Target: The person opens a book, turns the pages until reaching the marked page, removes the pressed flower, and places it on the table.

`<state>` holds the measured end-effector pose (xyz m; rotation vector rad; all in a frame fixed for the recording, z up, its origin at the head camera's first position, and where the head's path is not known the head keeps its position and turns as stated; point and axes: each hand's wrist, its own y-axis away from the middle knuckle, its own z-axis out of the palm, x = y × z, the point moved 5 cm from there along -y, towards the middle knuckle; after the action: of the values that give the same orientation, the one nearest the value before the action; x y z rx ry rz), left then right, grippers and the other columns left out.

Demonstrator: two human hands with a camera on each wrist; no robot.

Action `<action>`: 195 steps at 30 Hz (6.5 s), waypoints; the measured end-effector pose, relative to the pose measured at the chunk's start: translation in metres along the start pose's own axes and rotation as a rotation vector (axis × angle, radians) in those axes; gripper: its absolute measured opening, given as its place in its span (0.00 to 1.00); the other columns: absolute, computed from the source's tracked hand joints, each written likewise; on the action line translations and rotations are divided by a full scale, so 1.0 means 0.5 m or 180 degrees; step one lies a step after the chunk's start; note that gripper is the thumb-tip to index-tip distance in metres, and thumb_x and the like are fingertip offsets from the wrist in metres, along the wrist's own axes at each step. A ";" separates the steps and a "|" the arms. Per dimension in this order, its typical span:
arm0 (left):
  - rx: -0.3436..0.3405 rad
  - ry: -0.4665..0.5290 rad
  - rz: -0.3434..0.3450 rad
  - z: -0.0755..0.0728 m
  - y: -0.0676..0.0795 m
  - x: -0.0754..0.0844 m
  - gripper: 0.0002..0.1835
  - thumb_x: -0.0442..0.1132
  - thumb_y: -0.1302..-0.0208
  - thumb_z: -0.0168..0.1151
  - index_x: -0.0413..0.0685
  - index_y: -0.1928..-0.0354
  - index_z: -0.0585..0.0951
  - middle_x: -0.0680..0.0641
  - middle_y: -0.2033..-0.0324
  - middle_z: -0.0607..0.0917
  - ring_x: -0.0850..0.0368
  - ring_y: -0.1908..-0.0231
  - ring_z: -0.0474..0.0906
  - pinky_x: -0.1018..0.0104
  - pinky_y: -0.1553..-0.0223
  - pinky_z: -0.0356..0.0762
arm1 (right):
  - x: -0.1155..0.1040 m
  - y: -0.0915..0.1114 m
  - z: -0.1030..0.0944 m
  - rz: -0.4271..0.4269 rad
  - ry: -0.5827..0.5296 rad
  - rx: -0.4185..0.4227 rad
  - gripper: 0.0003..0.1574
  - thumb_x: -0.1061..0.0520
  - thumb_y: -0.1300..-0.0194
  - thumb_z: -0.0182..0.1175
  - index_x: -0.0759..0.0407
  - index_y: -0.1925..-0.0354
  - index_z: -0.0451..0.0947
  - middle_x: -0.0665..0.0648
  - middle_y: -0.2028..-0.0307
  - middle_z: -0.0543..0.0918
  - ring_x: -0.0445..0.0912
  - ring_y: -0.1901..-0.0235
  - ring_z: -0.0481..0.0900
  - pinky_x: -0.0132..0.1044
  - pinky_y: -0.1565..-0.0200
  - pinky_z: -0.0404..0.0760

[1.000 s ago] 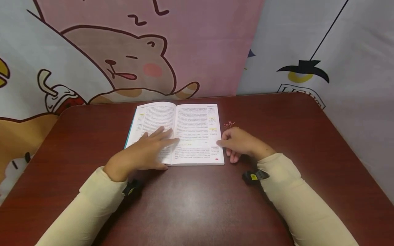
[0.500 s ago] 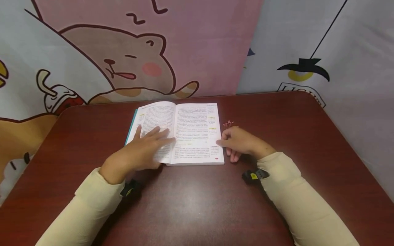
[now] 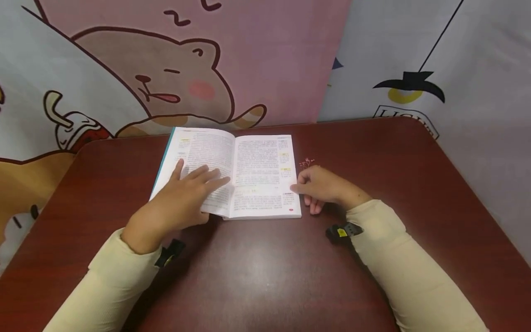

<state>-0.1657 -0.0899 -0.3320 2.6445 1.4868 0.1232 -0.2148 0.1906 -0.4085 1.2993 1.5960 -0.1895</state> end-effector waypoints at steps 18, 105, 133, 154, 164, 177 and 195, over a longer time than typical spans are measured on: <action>0.0584 -0.0192 -0.0332 -0.070 0.036 -0.013 0.56 0.58 0.62 0.84 0.60 0.27 0.68 0.42 0.25 0.65 0.33 0.26 0.57 0.22 0.32 0.46 | 0.009 -0.004 0.001 0.0003 -0.0030 0.0005 0.20 0.48 0.28 0.60 0.65 0.65 0.73 0.56 0.83 0.77 0.46 0.88 0.80 0.41 0.82 0.81; 0.0505 -0.0166 -0.0019 -0.054 0.030 -0.008 0.49 0.46 0.56 0.82 0.57 0.28 0.70 0.42 0.31 0.73 0.38 0.30 0.67 0.27 0.30 0.48 | -0.001 0.002 -0.005 -0.0084 -0.0042 -0.0017 0.20 0.49 0.28 0.60 0.66 0.65 0.73 0.55 0.84 0.77 0.44 0.89 0.79 0.39 0.84 0.80; 0.1386 0.0200 0.0282 -0.122 0.058 0.015 0.61 0.48 0.61 0.86 0.58 0.23 0.61 0.38 0.22 0.53 0.30 0.25 0.53 0.34 0.31 0.60 | -0.003 -0.004 -0.009 -0.0103 -0.0044 -0.0025 0.20 0.48 0.29 0.61 0.66 0.65 0.73 0.55 0.84 0.77 0.44 0.90 0.79 0.38 0.84 0.79; 0.1717 0.0327 0.0541 -0.077 -0.011 0.096 0.43 0.41 0.42 0.67 0.54 0.24 0.61 0.40 0.29 0.69 0.41 0.39 0.78 0.43 0.44 0.78 | 0.016 0.003 -0.008 -0.0089 -0.0049 0.0032 0.20 0.48 0.28 0.60 0.64 0.68 0.73 0.55 0.85 0.77 0.44 0.90 0.79 0.40 0.84 0.80; 0.1276 0.0082 0.0494 -0.026 -0.037 0.113 0.55 0.45 0.41 0.69 0.59 0.19 0.44 0.49 0.26 0.67 0.43 0.34 0.73 0.46 0.43 0.78 | 0.005 0.001 -0.001 -0.0138 0.0000 0.0062 0.17 0.50 0.27 0.58 0.63 0.67 0.75 0.56 0.83 0.79 0.46 0.89 0.80 0.44 0.84 0.81; 0.0609 0.0008 0.0490 0.027 -0.057 0.113 0.45 0.50 0.37 0.67 0.60 0.22 0.57 0.42 0.27 0.68 0.35 0.31 0.68 0.42 0.38 0.74 | 0.001 0.017 0.003 -0.0199 -0.0221 -0.0029 0.12 0.58 0.26 0.54 0.68 0.62 0.71 0.58 0.82 0.77 0.46 0.87 0.82 0.44 0.80 0.84; 0.0230 0.0226 0.0808 0.058 -0.061 0.111 0.35 0.48 0.32 0.62 0.66 0.24 0.64 0.40 0.27 0.67 0.31 0.33 0.69 0.37 0.35 0.69 | -0.014 0.036 -0.008 -0.0213 -0.0056 -0.0162 0.08 0.62 0.28 0.53 0.69 0.59 0.73 0.60 0.77 0.79 0.47 0.84 0.84 0.46 0.76 0.86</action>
<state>-0.1590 -0.0280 -0.3636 2.9061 1.1878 0.1887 -0.2036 0.1961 -0.3935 1.2033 1.6204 -0.2000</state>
